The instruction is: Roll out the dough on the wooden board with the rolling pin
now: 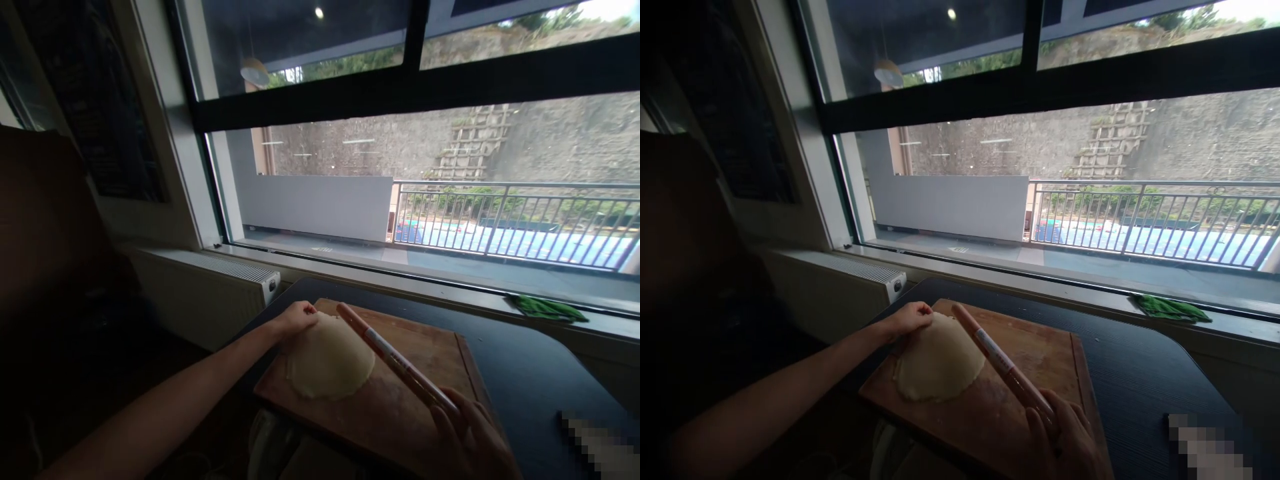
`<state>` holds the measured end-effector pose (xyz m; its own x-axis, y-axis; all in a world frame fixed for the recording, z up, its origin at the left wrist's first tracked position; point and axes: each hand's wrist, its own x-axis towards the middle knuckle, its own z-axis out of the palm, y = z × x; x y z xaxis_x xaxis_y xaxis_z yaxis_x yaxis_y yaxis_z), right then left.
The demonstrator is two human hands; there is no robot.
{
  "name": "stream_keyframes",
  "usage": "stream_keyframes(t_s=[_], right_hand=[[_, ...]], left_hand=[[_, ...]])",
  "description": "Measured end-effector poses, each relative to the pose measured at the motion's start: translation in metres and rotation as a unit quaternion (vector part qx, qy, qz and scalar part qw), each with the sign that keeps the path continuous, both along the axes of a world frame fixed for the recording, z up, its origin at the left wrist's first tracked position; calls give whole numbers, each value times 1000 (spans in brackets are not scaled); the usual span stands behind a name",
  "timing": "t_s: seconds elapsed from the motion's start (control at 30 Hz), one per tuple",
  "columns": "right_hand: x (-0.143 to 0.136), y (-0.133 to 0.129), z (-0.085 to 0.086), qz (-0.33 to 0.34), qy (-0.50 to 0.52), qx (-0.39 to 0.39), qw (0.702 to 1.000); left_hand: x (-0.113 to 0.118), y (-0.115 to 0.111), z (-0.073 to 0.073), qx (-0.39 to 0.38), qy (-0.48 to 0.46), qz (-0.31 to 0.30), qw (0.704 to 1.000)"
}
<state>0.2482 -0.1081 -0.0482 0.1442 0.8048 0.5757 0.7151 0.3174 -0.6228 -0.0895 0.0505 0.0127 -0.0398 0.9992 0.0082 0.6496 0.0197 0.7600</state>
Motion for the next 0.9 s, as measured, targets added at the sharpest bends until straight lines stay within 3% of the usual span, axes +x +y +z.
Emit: stream_keyframes(t_s=[0.13,0.27,0.37,0.47,0.57,0.77,0.9], right_hand=[[2,6,-5,59,-32,-10,998],[-13,22,19,150,-130,-48,979],[-49,38,51,212,-206,-83,952],[-95,57,69,191,-232,-56,952],[-133,83,69,137,-272,-23,952],[-171,150,67,109,-307,-73,943],[-172,155,66,143,-334,-94,927]], left_hand=[[-18,-30,-2,168,100,1,981],[-7,-68,4,288,127,-76,946],[0,-93,5,303,180,-120,928],[-8,-110,2,291,231,-84,925],[-22,-118,-4,265,254,-62,928],[-35,-124,-16,265,303,8,915],[-29,-135,-21,261,302,42,916]])
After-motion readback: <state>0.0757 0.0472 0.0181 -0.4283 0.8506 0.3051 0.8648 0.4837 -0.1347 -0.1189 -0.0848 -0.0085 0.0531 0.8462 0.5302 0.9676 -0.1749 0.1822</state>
